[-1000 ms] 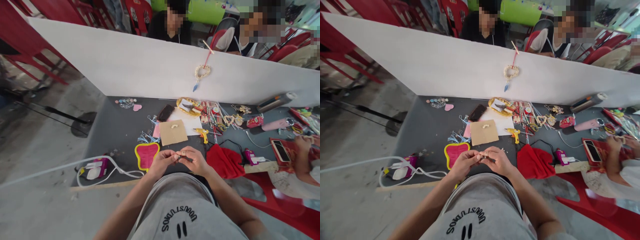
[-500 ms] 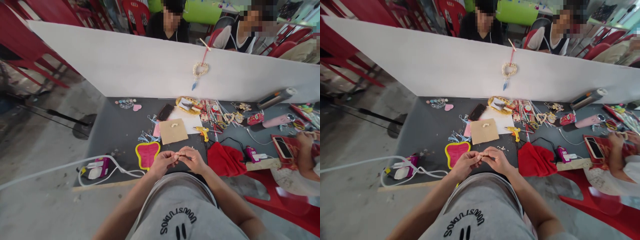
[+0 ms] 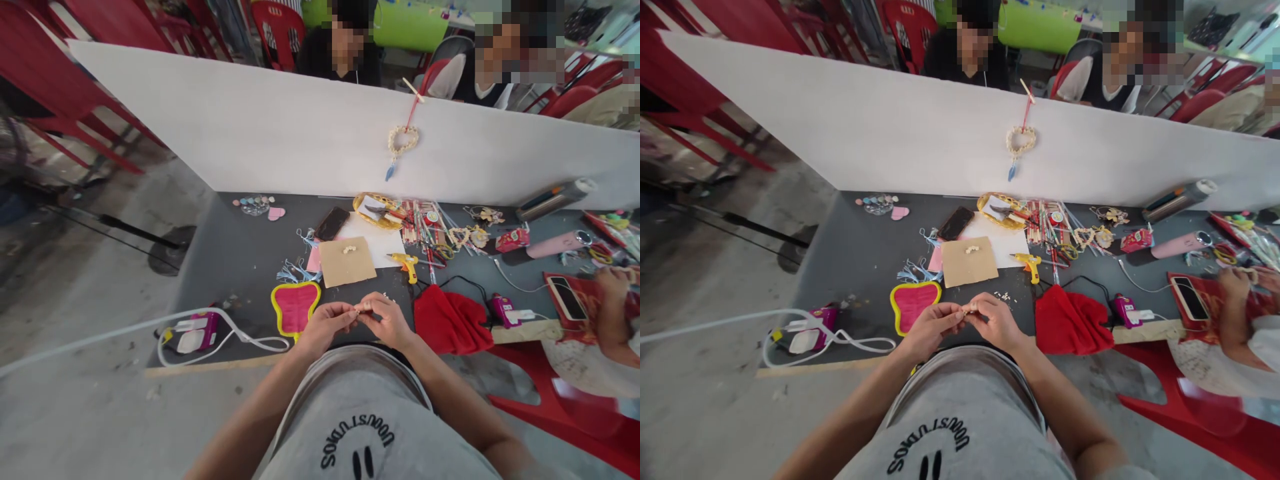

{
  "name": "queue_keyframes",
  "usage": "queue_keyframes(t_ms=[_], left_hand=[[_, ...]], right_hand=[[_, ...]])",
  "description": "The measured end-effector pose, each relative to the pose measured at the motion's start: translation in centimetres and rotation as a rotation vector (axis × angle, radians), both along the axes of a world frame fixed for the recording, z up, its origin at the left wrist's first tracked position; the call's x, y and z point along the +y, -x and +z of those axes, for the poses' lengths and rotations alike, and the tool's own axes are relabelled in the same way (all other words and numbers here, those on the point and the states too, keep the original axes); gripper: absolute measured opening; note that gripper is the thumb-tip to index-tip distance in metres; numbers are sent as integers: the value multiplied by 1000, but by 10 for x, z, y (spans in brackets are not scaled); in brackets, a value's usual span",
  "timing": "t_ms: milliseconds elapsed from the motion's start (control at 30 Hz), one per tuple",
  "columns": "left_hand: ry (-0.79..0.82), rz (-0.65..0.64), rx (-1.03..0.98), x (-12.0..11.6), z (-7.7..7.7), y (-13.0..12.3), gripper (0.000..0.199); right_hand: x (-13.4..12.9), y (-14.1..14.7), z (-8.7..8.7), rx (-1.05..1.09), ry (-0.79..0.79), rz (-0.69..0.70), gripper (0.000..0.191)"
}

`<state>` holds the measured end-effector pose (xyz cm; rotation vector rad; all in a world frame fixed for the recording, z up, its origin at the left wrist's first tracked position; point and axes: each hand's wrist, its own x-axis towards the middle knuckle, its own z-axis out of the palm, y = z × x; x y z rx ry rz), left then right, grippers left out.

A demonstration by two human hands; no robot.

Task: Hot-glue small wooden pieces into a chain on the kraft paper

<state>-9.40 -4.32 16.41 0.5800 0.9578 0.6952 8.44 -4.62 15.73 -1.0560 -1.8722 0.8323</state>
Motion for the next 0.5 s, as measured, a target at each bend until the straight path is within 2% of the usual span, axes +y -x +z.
queue_keyframes(t_ms=[133,300,500], left_hand=[[1,-20,21,-3,-4,1,32],[-40,-45,47,-7,-11,0,31],[-96,-62,100,-11,-17,4,30]], right_hand=[[-4,-3,-5,-8,-9,29,13],[-12,-2,-17,8,-27,-29,10],[-20,2,-25,-2,-12,-36,10]])
